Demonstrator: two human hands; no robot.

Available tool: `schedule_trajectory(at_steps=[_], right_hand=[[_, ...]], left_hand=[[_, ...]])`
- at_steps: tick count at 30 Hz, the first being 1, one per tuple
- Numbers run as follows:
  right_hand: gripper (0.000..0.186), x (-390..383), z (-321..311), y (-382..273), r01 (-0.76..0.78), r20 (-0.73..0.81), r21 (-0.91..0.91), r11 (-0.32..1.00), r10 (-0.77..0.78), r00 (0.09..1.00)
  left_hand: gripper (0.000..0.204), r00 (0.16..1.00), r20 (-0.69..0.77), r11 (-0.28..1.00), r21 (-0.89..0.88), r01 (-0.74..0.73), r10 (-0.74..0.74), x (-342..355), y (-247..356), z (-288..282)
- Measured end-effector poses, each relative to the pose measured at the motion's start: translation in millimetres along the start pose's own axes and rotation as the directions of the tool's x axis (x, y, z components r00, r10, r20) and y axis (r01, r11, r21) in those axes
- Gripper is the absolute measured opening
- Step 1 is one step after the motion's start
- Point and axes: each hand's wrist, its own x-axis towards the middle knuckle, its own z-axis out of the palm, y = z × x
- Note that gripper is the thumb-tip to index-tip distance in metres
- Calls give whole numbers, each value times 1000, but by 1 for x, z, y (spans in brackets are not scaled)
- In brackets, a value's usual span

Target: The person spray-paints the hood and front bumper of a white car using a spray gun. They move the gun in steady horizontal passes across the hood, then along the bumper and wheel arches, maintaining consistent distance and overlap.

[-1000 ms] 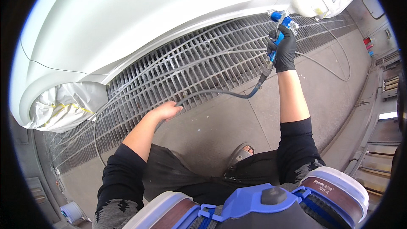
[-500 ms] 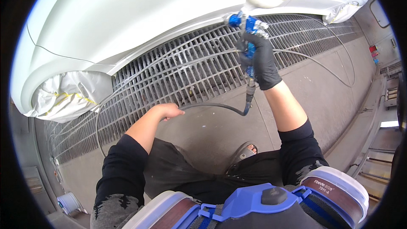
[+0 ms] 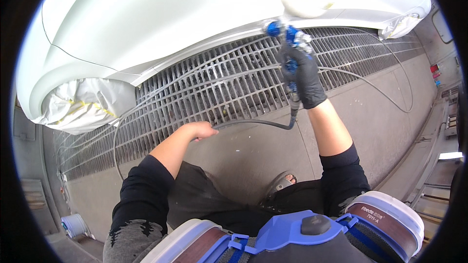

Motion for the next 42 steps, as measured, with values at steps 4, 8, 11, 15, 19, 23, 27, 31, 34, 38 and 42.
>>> schedule_trajectory(at_steps=[4, 8, 11, 15, 19, 23, 27, 31, 34, 38, 42], right_hand=[[20, 11, -55, 20, -448, -76, 465, 763, 539, 839], [26, 21, -106, 34, -361, -231, 596, 718, 583, 779], [13, 27, -118, 41, -398, -511, 355, 846, 532, 675], [32, 28, -109, 29, -384, -257, 740, 553, 759, 599], [29, 19, -84, -12, -490, 37, 708, 509, 666, 745], [29, 16, -44, -49, -588, 193, 696, 411, 682, 705], [26, 8, -3, -78, -560, 183, 602, 570, 584, 791], [6, -3, 21, -96, -430, 321, 428, 795, 311, 894], [20, -6, 32, -97, -477, 457, 303, 825, 313, 832], [17, 2, 25, -82, -307, 366, 132, 942, 241, 899], [17, 18, -13, -61, -465, 187, 574, 674, 445, 876]], left_hand=[[59, 994, -66, 990, -106, -91, 85, -2, 16, -3], [61, 985, -110, 955, -249, -160, 136, -1, 25, -5], [66, 988, -84, 883, -443, -154, 130, 2, 28, -4], [57, 990, -84, 914, -380, -139, 116, 6, 22, -3], [74, 996, 21, 986, -144, -83, 87, 5, 13, -4], [75, 999, 36, 998, 50, -39, 37, 1, 11, -6], [57, 999, 17, 985, 171, -33, 31, -10, 5, -3], [58, 996, 92, 972, 233, -32, 11, -11, -2, 2], [60, 989, 147, 975, 212, -60, 29, -8, -5, 4], [59, 993, 101, 972, 222, -74, 53, -5, -2, 3], [54, 994, 6, 988, 112, -109, 109, -13, 6, 0]])
